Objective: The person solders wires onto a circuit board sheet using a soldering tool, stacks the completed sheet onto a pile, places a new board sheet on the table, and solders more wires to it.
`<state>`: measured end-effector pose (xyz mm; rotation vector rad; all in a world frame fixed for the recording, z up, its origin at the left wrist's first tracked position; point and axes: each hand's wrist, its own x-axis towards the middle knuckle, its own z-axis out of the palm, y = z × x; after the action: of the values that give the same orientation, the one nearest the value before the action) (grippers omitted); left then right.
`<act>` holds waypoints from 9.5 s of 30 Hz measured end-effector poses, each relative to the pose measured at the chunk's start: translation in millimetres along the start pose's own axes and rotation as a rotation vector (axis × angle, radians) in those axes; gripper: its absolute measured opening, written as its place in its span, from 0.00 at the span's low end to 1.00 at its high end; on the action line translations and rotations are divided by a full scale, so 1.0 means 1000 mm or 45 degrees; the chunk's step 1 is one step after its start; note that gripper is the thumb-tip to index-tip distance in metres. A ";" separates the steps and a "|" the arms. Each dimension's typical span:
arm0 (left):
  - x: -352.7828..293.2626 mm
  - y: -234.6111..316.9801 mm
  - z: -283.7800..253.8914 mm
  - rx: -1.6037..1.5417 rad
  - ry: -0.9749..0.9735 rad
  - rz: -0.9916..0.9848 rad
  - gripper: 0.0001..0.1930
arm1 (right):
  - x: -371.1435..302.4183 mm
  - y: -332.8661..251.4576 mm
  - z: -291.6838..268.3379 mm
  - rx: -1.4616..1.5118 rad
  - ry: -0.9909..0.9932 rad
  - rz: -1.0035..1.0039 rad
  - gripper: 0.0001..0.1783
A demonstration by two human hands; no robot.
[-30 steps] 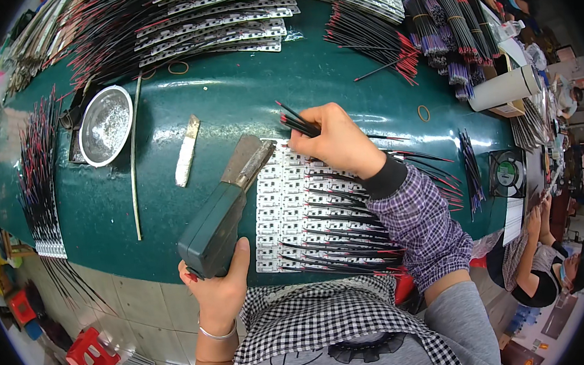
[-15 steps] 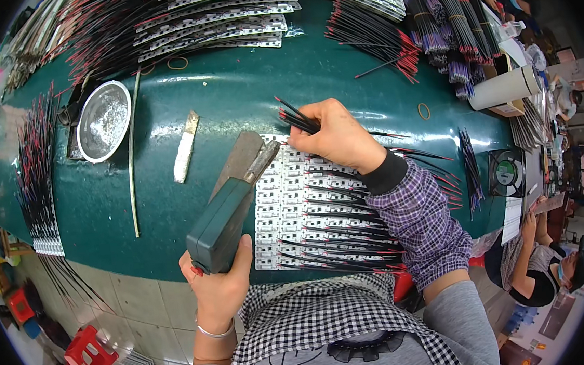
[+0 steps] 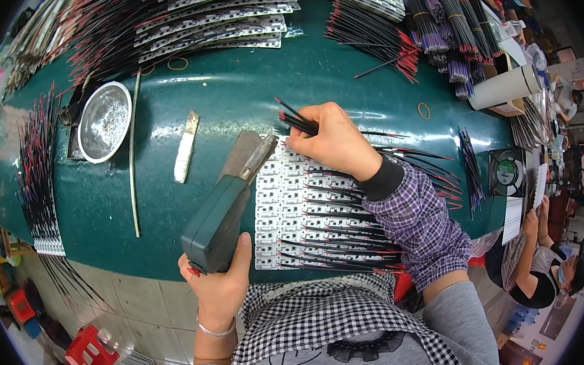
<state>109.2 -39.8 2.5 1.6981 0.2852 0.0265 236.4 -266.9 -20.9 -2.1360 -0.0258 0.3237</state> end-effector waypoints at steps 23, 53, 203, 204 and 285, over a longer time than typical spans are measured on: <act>0.045 0.029 -0.077 -0.108 0.836 0.723 0.12 | -0.008 -0.010 0.006 -0.178 0.184 -0.050 0.10; -0.018 -0.012 -0.022 -0.023 0.006 0.036 0.16 | -0.036 -0.010 0.018 -0.236 0.246 -0.191 0.09; -0.038 -0.027 -0.033 0.090 0.004 0.067 0.09 | -0.049 -0.012 0.024 -0.255 0.186 -0.147 0.11; -0.039 -0.027 -0.034 0.080 0.022 0.050 0.10 | -0.050 -0.010 0.024 -0.232 0.194 -0.151 0.11; -0.047 -0.034 -0.029 0.046 0.002 0.177 0.07 | -0.052 -0.017 0.013 -0.332 -0.023 -0.212 0.12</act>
<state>52.0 -16.7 -19.8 1.7518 0.1692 0.1260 185.4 -254.4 -1.9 -2.3698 -0.2678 0.2526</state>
